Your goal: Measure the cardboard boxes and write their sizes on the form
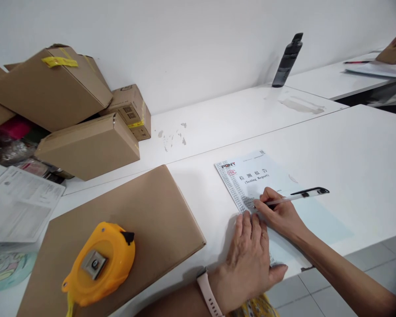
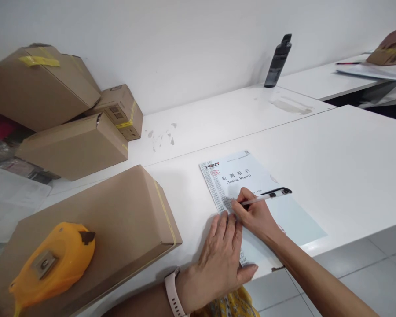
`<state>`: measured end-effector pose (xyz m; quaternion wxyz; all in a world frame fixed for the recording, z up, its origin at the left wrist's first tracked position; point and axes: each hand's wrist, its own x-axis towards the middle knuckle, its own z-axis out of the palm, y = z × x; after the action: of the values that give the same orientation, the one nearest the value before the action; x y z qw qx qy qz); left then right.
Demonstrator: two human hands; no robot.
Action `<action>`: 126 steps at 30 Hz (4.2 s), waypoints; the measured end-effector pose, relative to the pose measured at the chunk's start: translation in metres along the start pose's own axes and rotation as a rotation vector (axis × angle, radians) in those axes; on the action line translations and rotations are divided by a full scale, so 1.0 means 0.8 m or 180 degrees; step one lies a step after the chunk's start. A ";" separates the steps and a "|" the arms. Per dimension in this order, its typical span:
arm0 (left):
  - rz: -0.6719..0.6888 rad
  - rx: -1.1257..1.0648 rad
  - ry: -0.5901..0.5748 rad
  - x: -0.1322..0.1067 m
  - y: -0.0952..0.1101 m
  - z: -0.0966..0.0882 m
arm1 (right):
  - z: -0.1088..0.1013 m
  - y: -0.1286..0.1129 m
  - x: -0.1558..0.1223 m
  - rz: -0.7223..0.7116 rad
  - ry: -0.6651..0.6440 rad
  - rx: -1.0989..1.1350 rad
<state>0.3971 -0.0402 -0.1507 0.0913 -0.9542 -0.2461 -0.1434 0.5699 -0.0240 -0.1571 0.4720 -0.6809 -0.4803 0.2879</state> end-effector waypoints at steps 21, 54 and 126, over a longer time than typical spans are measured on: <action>0.0013 -0.0016 -0.0121 -0.001 0.000 -0.004 | -0.007 0.010 -0.002 0.0068 -0.0175 0.0460; 0.0058 -0.0079 -0.0219 0.000 -0.002 -0.008 | -0.004 0.006 -0.003 -0.0126 -0.0250 -0.0559; 0.0049 -0.0234 -0.0333 -0.002 -0.003 -0.002 | -0.022 0.026 0.015 -0.1067 0.0345 -0.1636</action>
<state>0.3940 -0.0393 -0.1498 0.0443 -0.9650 -0.2377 -0.1016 0.5974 -0.0212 -0.1686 0.3502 -0.7036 -0.6171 0.0384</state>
